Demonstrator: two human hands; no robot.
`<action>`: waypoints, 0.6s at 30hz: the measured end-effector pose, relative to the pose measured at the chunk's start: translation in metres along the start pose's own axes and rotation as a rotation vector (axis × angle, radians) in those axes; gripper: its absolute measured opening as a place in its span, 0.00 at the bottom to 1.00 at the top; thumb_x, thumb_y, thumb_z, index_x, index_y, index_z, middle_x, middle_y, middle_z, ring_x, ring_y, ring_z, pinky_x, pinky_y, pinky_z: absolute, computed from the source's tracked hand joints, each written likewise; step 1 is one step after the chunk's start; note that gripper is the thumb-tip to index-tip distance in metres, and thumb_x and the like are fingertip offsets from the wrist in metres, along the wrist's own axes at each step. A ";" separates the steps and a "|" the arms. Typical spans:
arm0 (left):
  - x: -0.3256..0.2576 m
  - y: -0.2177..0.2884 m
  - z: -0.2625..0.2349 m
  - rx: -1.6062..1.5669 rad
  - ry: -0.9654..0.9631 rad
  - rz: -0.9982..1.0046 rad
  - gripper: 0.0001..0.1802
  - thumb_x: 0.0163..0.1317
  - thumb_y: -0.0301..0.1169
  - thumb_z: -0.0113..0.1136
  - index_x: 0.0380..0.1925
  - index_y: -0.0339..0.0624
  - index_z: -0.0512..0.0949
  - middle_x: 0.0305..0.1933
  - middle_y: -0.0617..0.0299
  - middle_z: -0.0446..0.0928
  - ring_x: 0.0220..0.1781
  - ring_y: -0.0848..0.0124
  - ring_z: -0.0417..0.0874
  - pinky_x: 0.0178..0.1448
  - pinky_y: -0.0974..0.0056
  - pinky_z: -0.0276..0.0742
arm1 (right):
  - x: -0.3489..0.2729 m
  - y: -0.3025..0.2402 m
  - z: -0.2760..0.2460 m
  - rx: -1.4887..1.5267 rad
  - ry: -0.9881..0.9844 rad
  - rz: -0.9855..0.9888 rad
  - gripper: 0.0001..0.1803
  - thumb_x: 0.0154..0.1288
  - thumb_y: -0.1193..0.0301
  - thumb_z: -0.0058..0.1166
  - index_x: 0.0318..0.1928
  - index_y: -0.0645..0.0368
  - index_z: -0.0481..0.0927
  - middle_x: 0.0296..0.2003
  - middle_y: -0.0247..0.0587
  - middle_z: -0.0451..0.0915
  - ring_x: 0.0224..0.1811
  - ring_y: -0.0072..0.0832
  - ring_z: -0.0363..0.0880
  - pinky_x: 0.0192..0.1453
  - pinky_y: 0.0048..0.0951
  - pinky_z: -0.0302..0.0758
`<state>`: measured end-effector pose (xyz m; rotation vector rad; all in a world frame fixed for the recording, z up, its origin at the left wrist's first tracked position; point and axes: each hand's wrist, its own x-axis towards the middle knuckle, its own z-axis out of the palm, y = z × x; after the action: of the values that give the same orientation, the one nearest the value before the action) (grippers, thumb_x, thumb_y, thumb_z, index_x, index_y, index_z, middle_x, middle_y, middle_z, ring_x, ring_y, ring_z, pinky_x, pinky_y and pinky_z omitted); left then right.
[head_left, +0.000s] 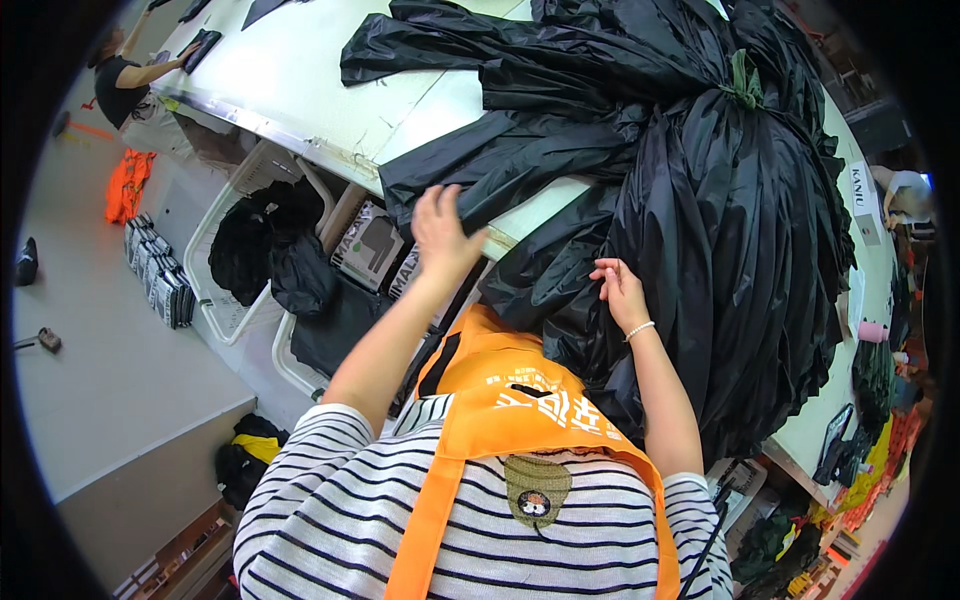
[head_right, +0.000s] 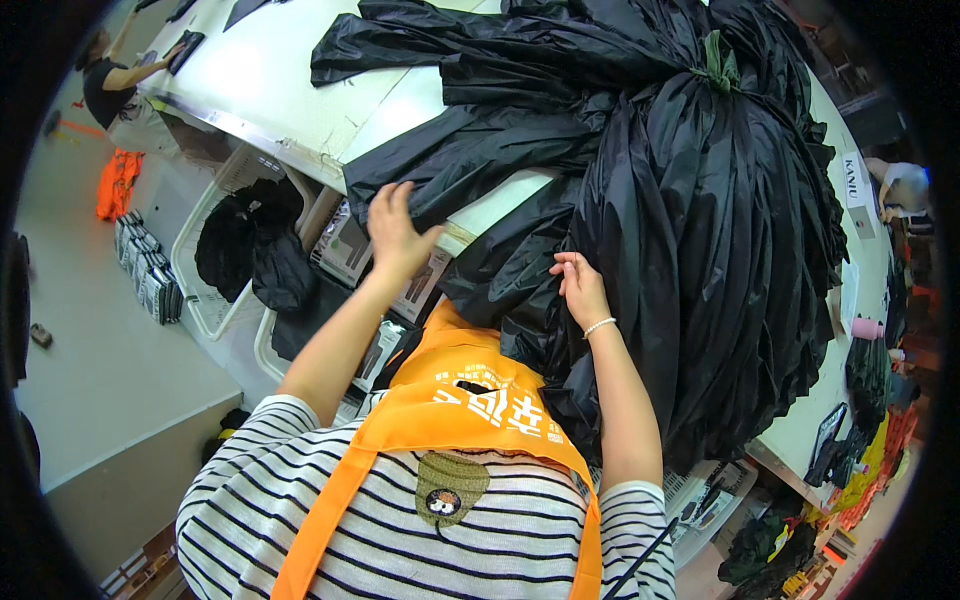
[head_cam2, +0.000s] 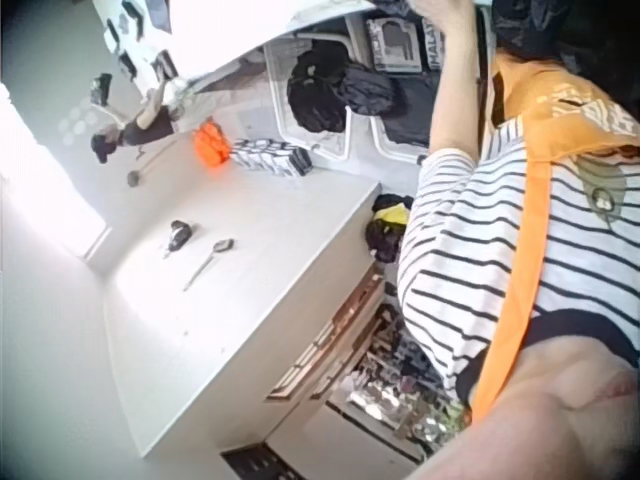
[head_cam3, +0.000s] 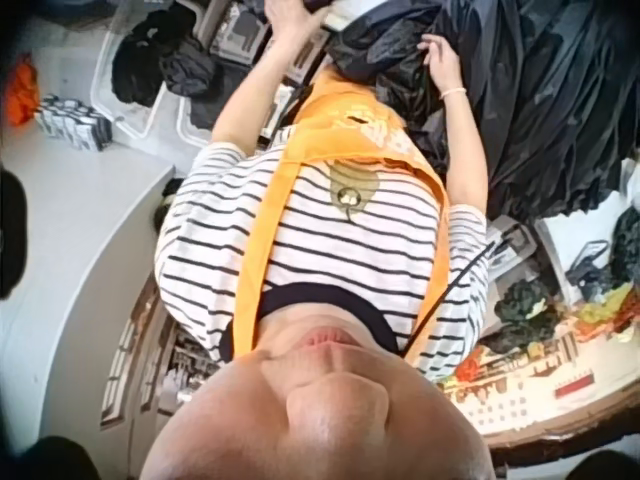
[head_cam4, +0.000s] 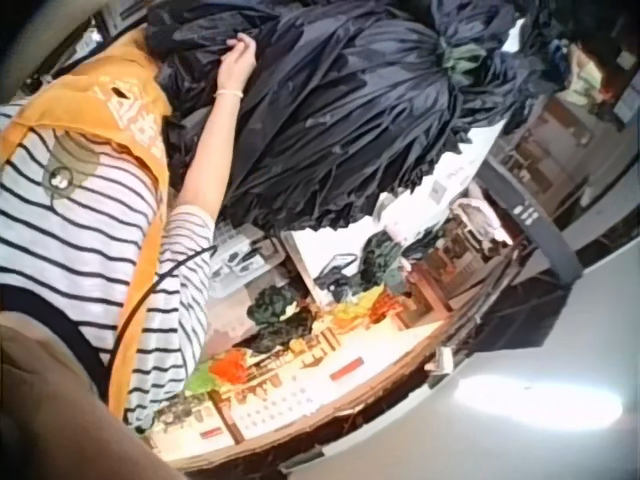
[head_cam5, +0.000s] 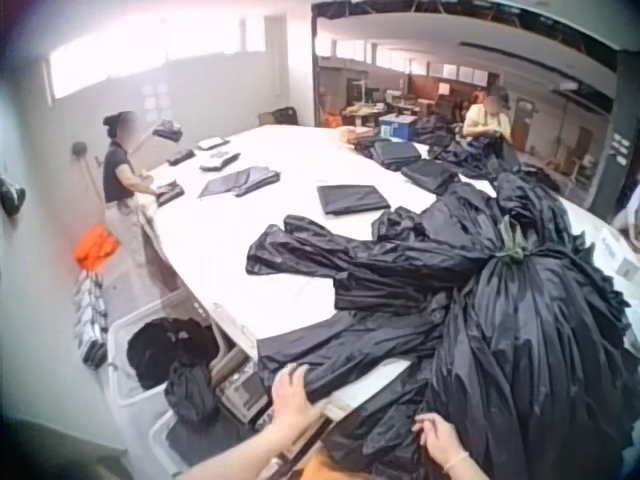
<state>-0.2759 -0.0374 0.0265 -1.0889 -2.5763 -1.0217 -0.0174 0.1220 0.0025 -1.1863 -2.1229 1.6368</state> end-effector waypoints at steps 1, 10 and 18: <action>0.001 -0.026 0.002 0.060 -0.072 -0.006 0.35 0.39 0.36 0.74 0.51 0.43 0.72 0.55 0.53 0.70 0.60 0.52 0.68 0.62 0.53 0.63 | 0.006 -0.002 0.000 0.011 -0.007 -0.001 0.11 0.70 0.73 0.42 0.46 0.63 0.76 0.35 0.43 0.83 0.35 0.31 0.82 0.41 0.28 0.76; 0.011 0.071 -0.054 -0.577 -0.288 0.303 0.13 0.45 0.31 0.71 0.28 0.36 0.80 0.30 0.53 0.79 0.34 0.56 0.80 0.40 0.61 0.74 | -0.011 -0.153 0.040 -0.166 0.105 -0.568 0.21 0.53 0.81 0.60 0.49 0.55 0.79 0.36 0.38 0.77 0.31 0.26 0.78 0.35 0.23 0.74; 0.024 0.056 -0.053 -0.784 -0.438 0.157 0.23 0.45 0.15 0.63 0.45 0.39 0.79 0.52 0.57 0.76 0.56 0.63 0.76 0.60 0.64 0.69 | -0.031 -0.140 -0.015 0.290 0.316 -0.258 0.05 0.58 0.80 0.60 0.29 0.61 0.76 0.19 0.17 0.65 0.22 0.07 0.57 0.26 0.13 0.56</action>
<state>-0.2608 -0.0305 0.1055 -1.8236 -2.3336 -2.0231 -0.0531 0.1028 0.1403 -0.9608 -1.6972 1.4686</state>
